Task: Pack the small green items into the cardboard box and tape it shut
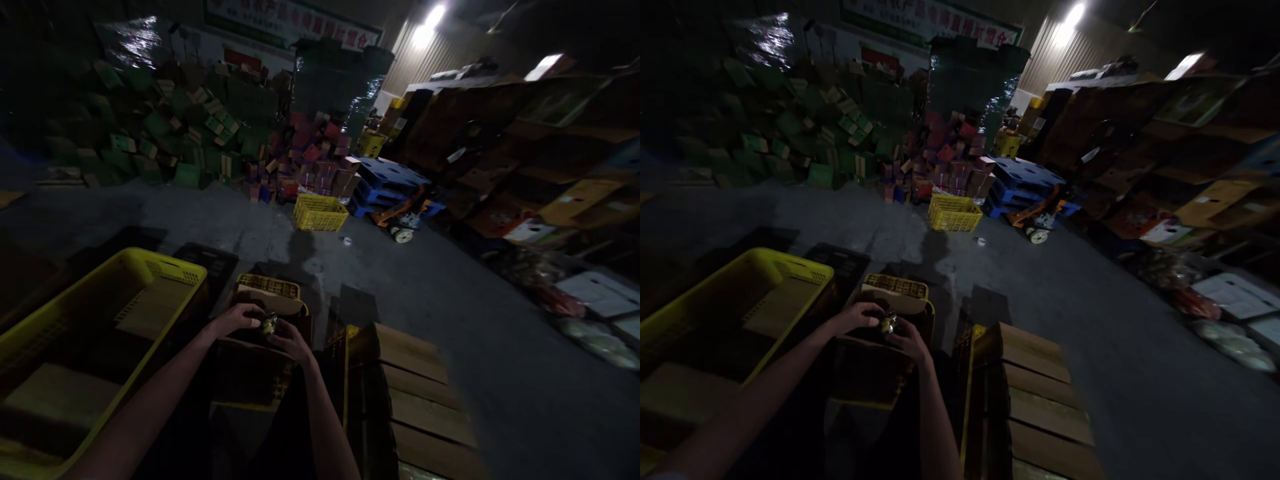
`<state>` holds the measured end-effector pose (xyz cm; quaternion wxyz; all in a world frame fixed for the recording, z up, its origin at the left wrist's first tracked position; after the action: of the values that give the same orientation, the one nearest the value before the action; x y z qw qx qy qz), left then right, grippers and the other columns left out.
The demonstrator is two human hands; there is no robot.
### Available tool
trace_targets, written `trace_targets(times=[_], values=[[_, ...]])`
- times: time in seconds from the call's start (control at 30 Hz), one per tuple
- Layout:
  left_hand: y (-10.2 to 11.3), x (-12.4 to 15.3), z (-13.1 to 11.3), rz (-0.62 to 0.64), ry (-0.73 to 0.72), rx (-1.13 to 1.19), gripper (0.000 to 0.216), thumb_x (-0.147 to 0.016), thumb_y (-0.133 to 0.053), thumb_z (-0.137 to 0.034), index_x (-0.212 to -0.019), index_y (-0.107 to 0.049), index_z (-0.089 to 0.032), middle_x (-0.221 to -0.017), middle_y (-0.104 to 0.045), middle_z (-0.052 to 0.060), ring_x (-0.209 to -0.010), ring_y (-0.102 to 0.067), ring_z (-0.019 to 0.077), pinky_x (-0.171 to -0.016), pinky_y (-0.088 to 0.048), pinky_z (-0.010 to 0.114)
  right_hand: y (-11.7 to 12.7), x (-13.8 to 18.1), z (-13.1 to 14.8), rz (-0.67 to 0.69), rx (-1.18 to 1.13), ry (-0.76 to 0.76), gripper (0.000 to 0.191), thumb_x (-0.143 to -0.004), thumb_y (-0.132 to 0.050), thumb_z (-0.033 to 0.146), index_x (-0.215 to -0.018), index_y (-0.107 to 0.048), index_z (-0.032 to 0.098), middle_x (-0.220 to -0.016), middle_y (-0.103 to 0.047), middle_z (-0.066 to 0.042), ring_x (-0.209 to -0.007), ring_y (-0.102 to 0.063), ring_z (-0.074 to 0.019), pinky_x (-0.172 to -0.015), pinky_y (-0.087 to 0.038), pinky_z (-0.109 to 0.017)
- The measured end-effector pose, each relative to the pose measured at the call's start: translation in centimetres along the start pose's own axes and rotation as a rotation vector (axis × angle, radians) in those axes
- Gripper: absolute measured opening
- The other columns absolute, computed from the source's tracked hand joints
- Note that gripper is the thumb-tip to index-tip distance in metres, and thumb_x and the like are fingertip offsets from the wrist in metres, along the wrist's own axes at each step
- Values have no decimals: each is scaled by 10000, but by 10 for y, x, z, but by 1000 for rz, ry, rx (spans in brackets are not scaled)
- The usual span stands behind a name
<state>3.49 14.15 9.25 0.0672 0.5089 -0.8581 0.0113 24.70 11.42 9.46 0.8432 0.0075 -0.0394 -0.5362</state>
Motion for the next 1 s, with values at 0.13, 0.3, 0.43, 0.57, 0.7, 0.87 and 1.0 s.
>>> trace_targets(times=[0.13, 0.3, 0.43, 0.57, 0.7, 0.87, 1.0], values=[[1, 0, 5, -31, 26, 30, 504, -764, -830, -442, -1176, -761, -160, -1150, -769, 103, -1101, -698, 315, -986, -534, 404, 0, 1, 3, -9, 29, 1, 404, -710, -900, 386, -1069, -798, 233, -1058, -788, -35, -1008, -694, -278, -969, -506, -404], [-6, -1, 10, 20, 50, 236, 670, -749, -869, -423, -1341, -679, -175, -1314, -708, 139, -1198, -664, 316, -1037, -523, 431, 1, 1, 9, -72, -87, 22, 477, -651, -938, 381, -1076, -779, 236, -1029, -786, -38, -993, -699, -274, -916, -540, -380], [-13, 3, 7, 134, 61, 294, 678, -745, -891, -410, -1346, -676, -181, -1407, -655, 166, -1297, -613, 351, -1071, -504, 456, 3, 2, 13, -136, -170, 23, 534, -642, -938, 407, -1116, -762, 233, -1098, -783, -52, -1099, -680, -305, -981, -537, -418], [-17, 8, 7, 176, 183, 386, 699, -757, -889, -432, -1378, -646, -224, -1476, -610, 167, -1324, -607, 357, -1042, -527, 469, 6, 3, 15, -227, -275, 18, 595, -611, -960, 376, -1150, -738, 257, -1196, -767, -44, -1156, -671, -298, -1052, -510, -431], [-22, 12, 12, 179, 307, 472, 737, -764, -883, -469, -1414, -611, -251, -1360, -693, 147, -1172, -712, 317, -976, -552, 440, 2, 2, 17, -167, -370, -1, 600, -619, -958, 321, -1170, -726, 265, -1190, -770, -48, -1144, -689, -292, -1030, -535, -430], [-19, 7, 19, 78, 271, 311, 635, -687, -912, -487, -1225, -731, -200, -1156, -776, 109, -1041, -737, 263, -889, -555, 344, -2, 6, 16, -137, -402, -38, 716, -636, -939, 256, -1298, -671, 307, -1290, -725, -38, -1066, -704, -236, -857, -592, -339], [-13, 0, 23, -15, 226, 171, 647, -668, -898, -540, -1179, -753, -170, -1072, -780, 111, -992, -735, 262, -844, -562, 339, 0, 8, 11, -132, -375, -99, 604, -713, -897, 364, -1275, -687, 295, -1246, -723, -38, -1005, -705, -213, -718, -584, -270]])
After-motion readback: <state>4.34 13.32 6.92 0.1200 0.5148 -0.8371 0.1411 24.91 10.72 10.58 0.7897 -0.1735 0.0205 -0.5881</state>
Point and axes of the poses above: each hand's wrist, its own x-axis away from the middle knuckle, its own y-axis out of the back of the hand, z = x × y, the point moved 5 cm from there along -x, towards the middle knuckle
